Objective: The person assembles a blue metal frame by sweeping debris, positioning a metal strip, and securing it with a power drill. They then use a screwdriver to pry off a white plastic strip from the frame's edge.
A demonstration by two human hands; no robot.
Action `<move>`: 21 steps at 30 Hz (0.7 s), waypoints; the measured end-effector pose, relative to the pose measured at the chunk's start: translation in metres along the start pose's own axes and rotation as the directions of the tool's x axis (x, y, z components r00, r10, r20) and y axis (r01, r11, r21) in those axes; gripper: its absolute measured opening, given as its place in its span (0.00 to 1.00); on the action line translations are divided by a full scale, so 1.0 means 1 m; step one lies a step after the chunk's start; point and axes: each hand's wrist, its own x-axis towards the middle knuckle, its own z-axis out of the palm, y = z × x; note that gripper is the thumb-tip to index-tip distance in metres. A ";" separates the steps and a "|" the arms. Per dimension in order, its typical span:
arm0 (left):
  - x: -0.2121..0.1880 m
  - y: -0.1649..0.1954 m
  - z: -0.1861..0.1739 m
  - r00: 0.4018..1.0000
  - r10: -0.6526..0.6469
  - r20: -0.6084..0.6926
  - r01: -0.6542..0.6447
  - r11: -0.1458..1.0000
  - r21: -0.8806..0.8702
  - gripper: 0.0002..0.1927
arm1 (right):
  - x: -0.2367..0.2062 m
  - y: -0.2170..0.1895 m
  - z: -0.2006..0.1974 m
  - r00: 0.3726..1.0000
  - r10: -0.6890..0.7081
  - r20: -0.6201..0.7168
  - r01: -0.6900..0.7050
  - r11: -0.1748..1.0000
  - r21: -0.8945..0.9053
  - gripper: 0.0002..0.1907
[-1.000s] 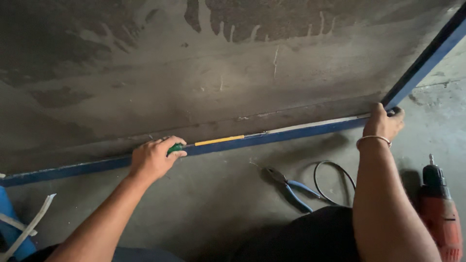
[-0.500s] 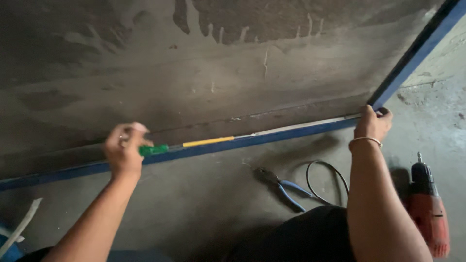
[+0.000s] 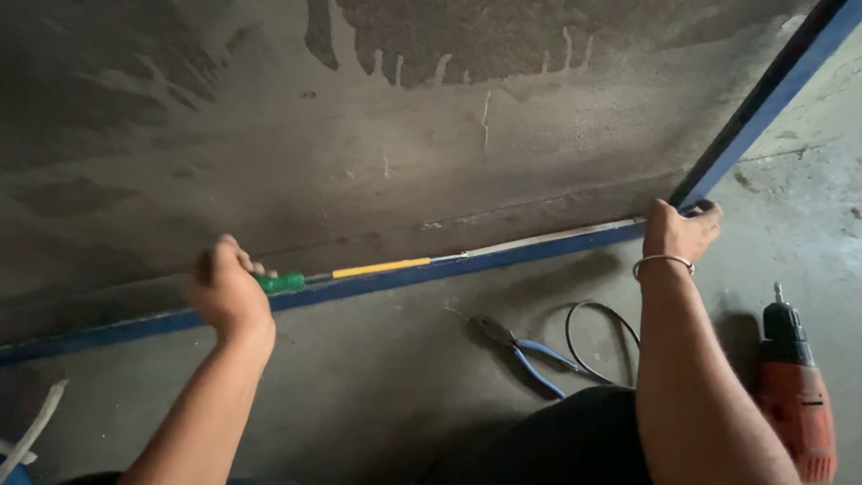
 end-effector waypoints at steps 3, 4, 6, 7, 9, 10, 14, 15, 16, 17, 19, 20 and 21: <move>-0.005 0.030 0.013 0.971 0.202 0.130 -0.182 0.972 -0.149 0.15 | -0.003 -0.004 -0.004 1.000 -0.006 0.019 0.006 1.000 -0.028 0.31; -0.006 0.035 0.015 0.949 0.275 0.154 -0.245 0.951 -0.187 0.15 | -0.004 -0.005 -0.005 1.000 0.001 0.027 0.000 1.000 -0.026 0.31; -0.005 0.033 0.012 0.988 0.134 0.076 -0.127 0.988 -0.087 0.16 | -0.005 -0.007 -0.007 0.999 0.008 0.044 -0.007 1.000 -0.010 0.32; -0.001 0.027 0.011 0.997 0.068 0.027 -0.067 0.997 -0.043 0.17 | -0.005 -0.008 -0.006 0.999 0.008 0.036 -0.007 1.000 -0.029 0.33; 0.001 0.004 -0.005 0.997 0.024 -0.072 -0.008 0.977 0.212 0.18 | -0.006 -0.008 -0.005 1.000 0.021 0.019 -0.020 0.998 -0.065 0.35; 0.004 -0.010 -0.012 0.992 0.008 -0.124 0.035 0.940 0.340 0.19 | -0.006 -0.007 -0.003 1.000 0.017 0.012 -0.016 0.998 -0.064 0.35; 0.025 -0.072 -0.012 0.961 0.119 -0.250 0.024 0.864 0.503 0.20 | -0.003 -0.001 0.002 1.000 0.013 0.007 -0.012 0.998 -0.063 0.34; 0.028 -0.085 -0.008 0.949 0.189 -0.252 -0.002 0.803 0.596 0.22 | -0.002 0.001 0.003 1.000 0.012 0.011 -0.012 0.998 -0.062 0.34; 0.029 -0.093 -0.007 0.933 0.262 -0.245 -0.027 0.732 0.680 0.23 | 0.000 0.002 0.004 1.000 0.010 0.018 -0.009 0.998 -0.067 0.35; 0.030 -0.097 -0.004 0.933 0.267 -0.239 -0.044 0.747 0.663 0.23 | 0.001 0.003 0.005 1.000 0.006 0.019 -0.005 0.998 -0.069 0.35; 0.024 -0.095 -0.002 0.938 0.268 -0.221 -0.070 0.767 0.637 0.23 | 0.004 0.005 0.006 1.000 -0.006 0.001 0.006 0.997 -0.075 0.35; 0.020 -0.088 -0.001 0.943 0.228 -0.244 -0.039 0.801 0.597 0.22 | 0.005 0.006 0.007 1.000 -0.013 -0.014 0.012 0.997 -0.080 0.35; 0.015 -0.077 -0.001 0.946 0.188 -0.265 -0.010 0.832 0.555 0.21 | 0.005 0.006 0.008 0.999 -0.019 -0.029 0.017 0.996 -0.084 0.34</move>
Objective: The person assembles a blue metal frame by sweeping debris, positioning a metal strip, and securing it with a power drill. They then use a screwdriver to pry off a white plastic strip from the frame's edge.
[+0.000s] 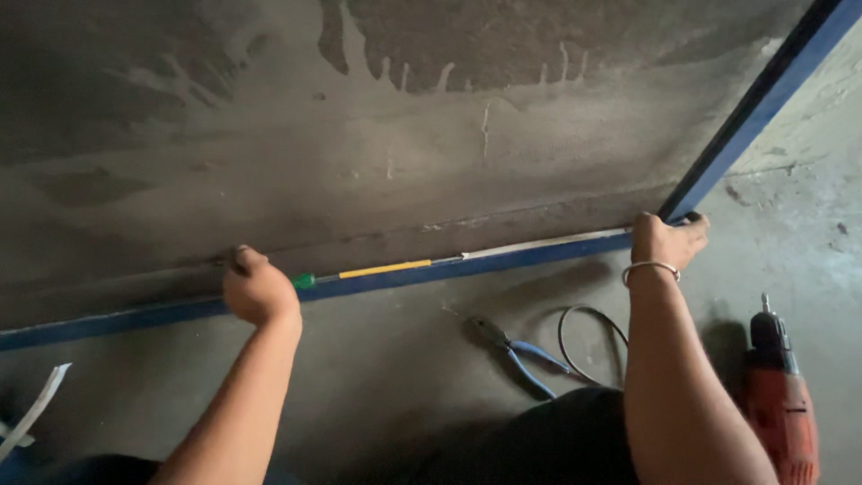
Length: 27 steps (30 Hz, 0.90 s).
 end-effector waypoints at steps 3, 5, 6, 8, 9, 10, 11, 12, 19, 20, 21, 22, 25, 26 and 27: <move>-0.002 0.047 -0.023 0.987 -0.134 0.088 0.154 0.948 -0.279 0.18 | -0.001 0.000 0.001 1.000 0.010 0.004 -0.011 0.999 0.038 0.35; -0.007 0.084 -0.036 0.978 -0.085 0.188 0.176 0.820 -0.544 0.15 | -0.002 0.000 0.000 0.999 0.028 0.026 -0.029 0.998 0.050 0.35; -0.010 0.102 -0.040 0.976 0.007 0.219 0.149 0.715 -0.683 0.15 | -0.002 0.000 -0.001 0.998 0.039 0.040 -0.041 0.998 0.053 0.36; -0.027 0.131 -0.042 0.948 0.243 0.205 -0.026 0.701 -0.713 0.16 | -0.002 0.000 -0.004 0.998 0.046 0.035 -0.047 0.999 0.016 0.34; -0.028 0.142 -0.041 0.915 0.356 0.190 -0.112 0.675 -0.729 0.16 | -0.002 -0.001 -0.006 0.998 0.046 0.033 -0.046 0.999 0.001 0.34; -0.025 0.150 -0.040 0.920 0.338 0.198 -0.100 0.692 -0.715 0.17 | -0.001 -0.001 -0.007 0.999 0.033 0.040 -0.033 0.999 -0.001 0.33; -0.023 0.152 -0.040 0.925 0.321 0.202 -0.092 0.706 -0.702 0.17 | -0.001 -0.001 -0.007 0.999 0.019 0.049 -0.019 1.000 0.002 0.33; -0.019 0.149 -0.039 0.930 0.309 0.200 -0.090 0.718 -0.690 0.17 | -0.001 -0.002 -0.007 0.998 0.004 0.058 -0.005 1.000 0.013 0.33; -0.016 0.026 -0.035 0.996 0.054 0.072 -0.037 0.977 -0.212 0.18 | -0.001 -0.001 -0.001 0.999 0.042 0.019 -0.042 0.999 0.026 0.36; -0.013 0.012 -0.028 0.996 0.064 0.063 -0.052 0.984 -0.171 0.18 | -0.001 0.000 -0.001 0.999 0.044 0.032 -0.044 0.999 0.013 0.37; -0.007 0.004 -0.018 0.997 0.060 0.056 -0.054 0.993 -0.108 0.18 | -0.001 0.000 -0.001 0.998 0.047 0.046 -0.047 0.999 -0.004 0.38; 0.000 0.000 -0.006 0.997 0.057 0.053 -0.054 0.998 -0.041 0.19 | 0.000 0.000 -0.001 0.998 0.037 0.043 -0.038 0.999 0.014 0.37; 0.006 -0.008 0.010 0.994 0.108 0.022 -0.109 0.990 0.087 0.21 | 0.000 -0.001 -0.002 0.998 0.039 0.043 -0.040 0.999 0.024 0.37; 0.005 -0.009 0.013 0.990 0.142 0.005 -0.141 0.984 0.105 0.22 | -0.001 -0.002 -0.002 0.998 0.048 0.039 -0.048 0.999 0.013 0.37; 0.003 -0.009 0.014 0.988 0.150 0.024 -0.152 0.980 0.130 0.21 | -0.001 -0.002 -0.002 0.998 0.059 0.037 -0.059 0.998 -0.005 0.38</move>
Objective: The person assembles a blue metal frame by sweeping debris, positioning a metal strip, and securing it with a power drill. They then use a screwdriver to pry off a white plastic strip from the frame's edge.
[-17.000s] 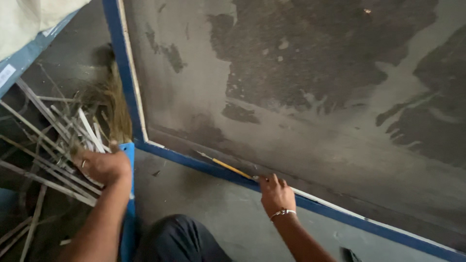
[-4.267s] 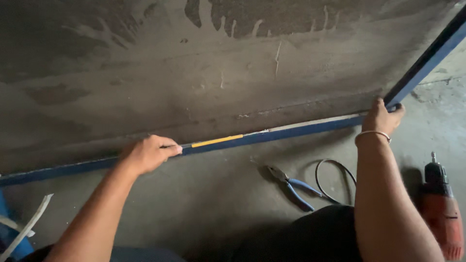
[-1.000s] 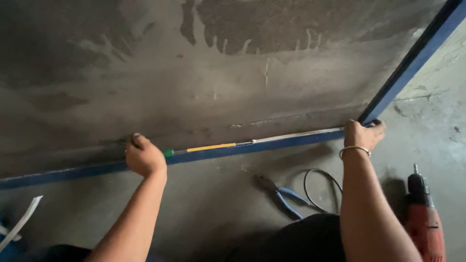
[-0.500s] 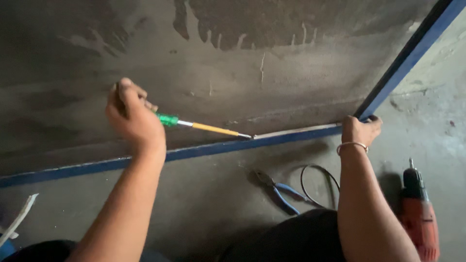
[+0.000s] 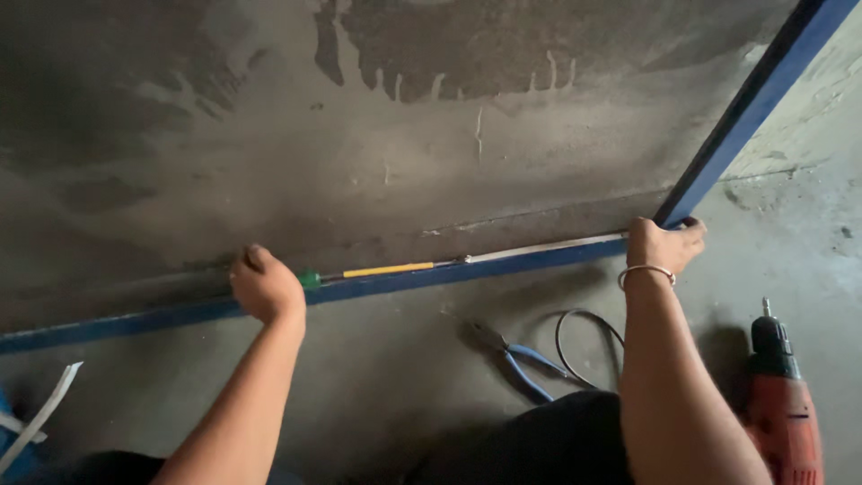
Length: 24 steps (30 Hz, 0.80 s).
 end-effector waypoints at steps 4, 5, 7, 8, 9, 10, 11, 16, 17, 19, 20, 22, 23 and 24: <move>-0.014 0.006 -0.004 0.999 -0.048 0.006 0.047 0.996 0.075 0.21 | -0.002 -0.001 0.000 1.000 -0.017 -0.014 0.018 0.999 0.031 0.36; -0.015 0.010 -0.007 0.997 -0.078 -0.016 0.079 0.994 0.078 0.21 | -0.002 -0.001 0.000 1.000 -0.021 -0.012 0.022 0.999 0.025 0.36; -0.016 0.022 -0.018 0.988 -0.152 0.015 0.153 0.987 -0.049 0.20 | -0.002 0.000 0.000 0.999 -0.042 -0.009 0.043 0.999 0.030 0.36; -0.015 0.032 -0.024 0.983 -0.182 0.038 0.185 0.976 -0.114 0.20 | -0.001 0.000 0.001 0.998 -0.057 -0.013 0.057 0.998 0.039 0.37; -0.014 0.043 -0.032 0.989 -0.146 0.025 0.148 0.975 -0.165 0.20 | -0.001 0.001 0.001 0.998 -0.068 -0.015 0.069 0.997 0.043 0.37; -0.014 0.056 -0.041 0.994 -0.112 0.014 0.112 0.971 -0.211 0.20 | 0.000 0.002 0.002 0.999 -0.052 -0.016 0.052 0.998 0.035 0.37; -0.015 0.071 -0.051 0.997 -0.079 0.003 0.078 0.963 -0.257 0.21 | 0.000 0.003 0.002 0.999 -0.036 -0.018 0.037 0.999 0.024 0.37; -0.022 0.153 -0.069 0.937 0.349 -0.033 -0.313 0.790 -0.526 0.18 | 0.001 0.005 0.000 0.999 -0.047 0.001 0.047 0.998 0.030 0.35; -0.020 0.162 -0.068 0.923 0.383 -0.045 -0.353 0.791 -0.499 0.17 | 0.002 0.005 -0.001 0.999 -0.047 0.002 0.047 0.999 0.015 0.34; -0.016 0.161 -0.067 0.926 0.375 -0.041 -0.348 0.806 -0.479 0.17 | 0.002 0.004 -0.003 0.999 -0.039 0.014 0.039 0.999 -0.011 0.34; -0.013 0.150 -0.068 0.941 0.337 -0.028 -0.307 0.816 -0.491 0.17 | 0.002 0.004 -0.003 0.999 -0.029 0.021 0.030 0.999 -0.017 0.35; -0.010 0.112 -0.067 0.980 0.193 0.044 -0.158 0.898 -0.411 0.19 | 0.001 0.003 -0.003 0.999 -0.018 0.026 0.017 1.000 0.012 0.36; -0.012 0.087 -0.066 0.993 0.077 0.092 -0.045 0.950 -0.308 0.20 | 0.000 0.003 -0.003 1.000 -0.018 0.026 0.017 0.999 0.045 0.36; -0.016 0.061 -0.063 0.991 0.033 0.127 -0.003 0.974 -0.227 0.20 | -0.001 0.003 -0.002 1.000 -0.019 0.024 0.017 0.997 0.077 0.36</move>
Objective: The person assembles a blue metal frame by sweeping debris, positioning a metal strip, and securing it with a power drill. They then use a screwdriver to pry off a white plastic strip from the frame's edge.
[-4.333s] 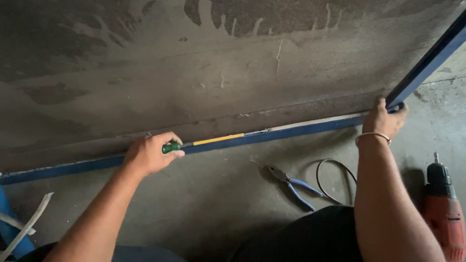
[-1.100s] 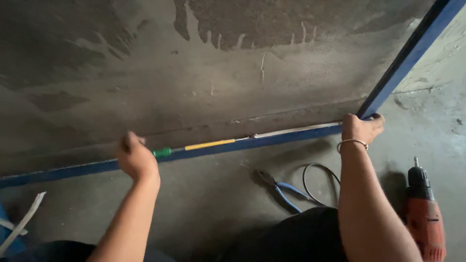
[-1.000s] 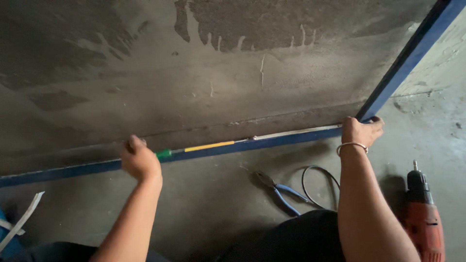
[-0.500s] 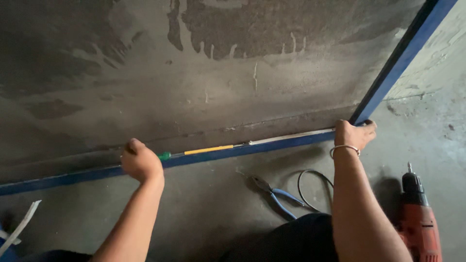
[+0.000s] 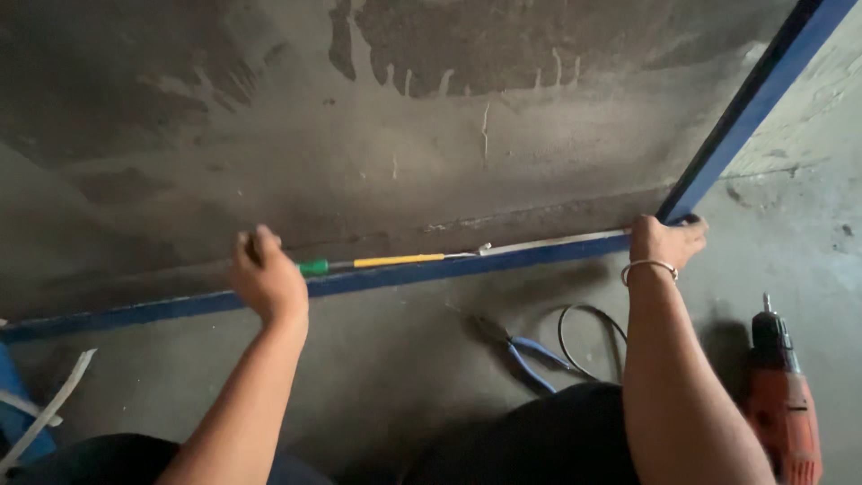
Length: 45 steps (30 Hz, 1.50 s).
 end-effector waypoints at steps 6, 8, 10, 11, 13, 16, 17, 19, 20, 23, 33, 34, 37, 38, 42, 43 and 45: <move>-0.011 -0.078 0.046 0.992 -0.014 -0.128 0.052 0.953 0.298 0.20 | -0.004 -0.003 -0.001 0.998 -0.051 -0.023 0.050 0.997 -0.062 0.36; -0.015 -0.074 0.056 0.994 0.008 -0.106 0.028 0.943 0.331 0.19 | -0.005 -0.004 -0.001 0.999 -0.041 -0.024 0.040 0.998 -0.049 0.37; -0.019 -0.061 0.056 0.993 0.108 -0.041 -0.085 0.923 0.376 0.17 | -0.005 -0.005 -0.001 0.999 -0.026 -0.023 0.025 0.999 -0.040 0.38; -0.021 -0.053 0.052 0.999 0.027 -0.020 -0.020 0.954 0.300 0.16 | -0.005 -0.005 0.000 1.000 -0.012 -0.019 0.012 0.999 -0.044 0.37; -0.022 -0.033 0.042 0.991 -0.127 0.034 0.120 0.981 0.149 0.16 | -0.004 -0.004 0.003 1.000 -0.003 -0.026 0.002 0.999 -0.049 0.37; -0.025 0.006 0.025 0.991 -0.119 0.054 0.114 0.990 0.086 0.17 | -0.002 0.001 0.007 0.999 -0.022 -0.050 0.020 0.999 -0.047 0.37; -0.026 0.020 0.018 0.999 0.004 0.044 -0.008 0.994 0.106 0.16 | -0.001 0.003 0.008 0.998 -0.034 -0.049 0.032 0.999 -0.040 0.37; -0.030 0.050 0.006 0.968 0.249 0.037 -0.251 0.958 0.140 0.14 | 0.001 0.006 0.008 0.996 -0.061 -0.057 0.059 0.997 -0.039 0.36; -0.032 0.065 0.003 0.942 0.325 0.086 -0.332 0.940 0.076 0.13 | 0.002 0.007 0.008 0.995 -0.074 -0.060 0.072 0.996 -0.045 0.36; -0.030 0.101 0.007 0.835 0.533 0.135 -0.534 0.845 -0.032 0.11 | 0.003 0.007 0.004 0.998 -0.042 -0.038 0.040 0.998 -0.048 0.34; 0.009 0.027 -0.014 0.908 -0.301 0.293 0.318 0.948 -0.011 0.18 | -0.001 0.002 0.003 0.999 -0.032 -0.042 0.029 0.998 -0.052 0.33; 0.012 0.014 -0.010 0.895 -0.353 0.272 0.354 0.934 0.048 0.21 | -0.002 0.002 0.003 0.999 -0.028 -0.031 0.027 0.998 -0.048 0.34; 0.017 -0.027 0.002 0.903 -0.358 0.239 0.279 0.910 0.308 0.24 | -0.003 -0.001 0.004 1.000 -0.001 -0.013 0.000 0.999 -0.039 0.33; 0.016 -0.039 0.005 0.910 -0.338 0.239 0.222 0.886 0.407 0.24 | -0.003 -0.002 0.004 1.000 0.017 -0.016 -0.018 0.999 -0.046 0.33; 0.009 -0.063 0.016 0.988 -0.120 0.095 0.051 0.842 0.537 0.23 | -0.003 -0.005 0.006 0.998 0.051 -0.033 -0.053 0.997 -0.052 0.35; 0.008 -0.062 0.018 0.989 -0.121 0.080 0.059 0.842 0.537 0.24 | -0.003 -0.005 0.006 0.999 0.031 -0.042 -0.033 0.998 -0.056 0.34; 0.008 -0.052 0.019 0.987 -0.134 0.083 0.080 0.880 0.468 0.23 | -0.003 -0.003 0.008 0.998 -0.018 -0.058 0.015 0.998 -0.062 0.33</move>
